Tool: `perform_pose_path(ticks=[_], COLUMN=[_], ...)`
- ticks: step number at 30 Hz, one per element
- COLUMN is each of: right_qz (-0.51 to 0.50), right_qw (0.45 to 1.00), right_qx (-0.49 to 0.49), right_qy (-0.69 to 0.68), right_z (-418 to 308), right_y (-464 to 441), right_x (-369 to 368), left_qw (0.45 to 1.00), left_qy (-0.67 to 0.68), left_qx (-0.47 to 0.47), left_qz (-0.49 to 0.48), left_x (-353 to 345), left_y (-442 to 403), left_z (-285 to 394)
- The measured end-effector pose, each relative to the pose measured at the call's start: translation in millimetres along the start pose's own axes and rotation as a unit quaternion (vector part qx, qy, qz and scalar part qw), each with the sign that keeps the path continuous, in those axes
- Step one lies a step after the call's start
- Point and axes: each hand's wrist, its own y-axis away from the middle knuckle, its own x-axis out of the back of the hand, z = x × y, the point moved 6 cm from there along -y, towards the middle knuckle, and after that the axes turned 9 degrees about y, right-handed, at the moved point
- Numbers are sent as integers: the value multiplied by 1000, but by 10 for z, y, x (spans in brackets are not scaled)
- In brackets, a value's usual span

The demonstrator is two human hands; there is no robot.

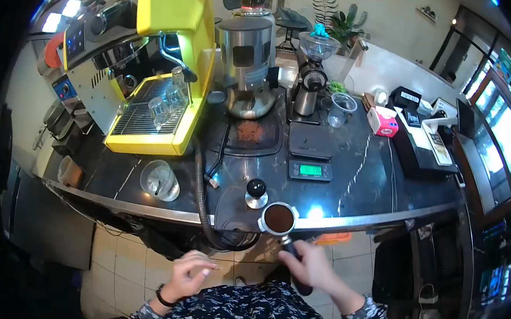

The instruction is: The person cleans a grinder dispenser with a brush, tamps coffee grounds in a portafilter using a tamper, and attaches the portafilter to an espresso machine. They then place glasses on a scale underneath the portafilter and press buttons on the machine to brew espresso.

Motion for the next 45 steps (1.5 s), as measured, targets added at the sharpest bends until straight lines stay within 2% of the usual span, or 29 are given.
perform_pose_path(ticks=[2,3,7,10,14,17,19,20,22,23,25,26,27,28,29,30,31,32,34,37,41,45], right_qz=[2,1,17,48,73,106,124,122,115,66,-33,-25,65,126,196,205,170,154,-31,-155,-84,-95], right_qw=[999,999,999,997,996,994,992,993,993,997,995,999,995,987,935,908,895,863,898,882,893,911], right_qx=[-37,-42,-28,-5,0,9,10,5,-2,2,8,-10,61,78,225,258,301,337,295,321,358,360], right_qy=[-4,-25,-36,-58,-49,-24,-3,-2,-1,32,97,25,45,70,190,259,283,343,325,309,260,175], right_z=[-27,-1,-175,-208,-366,-338,-322,-335,-387,-385,-333,-408,-411,-528,-708,-867,-957,-999,-750,-723,-829,-1137], right_y=[228,296,326,248,152,96,56,48,8,-45,-154,-237,-380,-486,-647,-794,-979,-1149,-1547,-1775,-1604,-1205], right_x=[-374,-587,-1026,-1253,-1291,-1343,-1345,-1330,-1266,-1250,-1125,-922,-711,-442,-226,-96,-45,-41,-196,-320,-123,86], left_qw=[980,962,894,896,894,902,922,931,969,982,960,946,971,966,961,954,971,971,971,956,960,962], left_qy=[133,198,342,371,362,365,305,276,182,134,194,224,164,162,160,158,135,133,128,150,131,132], left_qx=[147,190,286,230,246,207,219,225,166,135,202,235,173,199,225,252,184,184,184,237,232,226], left_qz=[9,0,-45,-81,-91,-105,-89,-80,-14,20,7,-1,27,27,26,25,72,76,85,80,85,77], left_x=[-283,-447,-926,-1125,-1101,-1115,-1152,-1155,-1156,-1125,-1117,-1130,-1124,-1101,-1041,-1017,-1024,-1033,-1020,-1010,-936,-901], left_y=[272,396,721,786,765,658,657,630,565,523,481,474,463,457,454,464,495,508,527,562,533,522], left_z=[-223,-374,-684,-829,-841,-730,-865,-878,-773,-679,-611,-609,-646,-628,-571,-553,-606,-626,-648,-710,-640,-626])
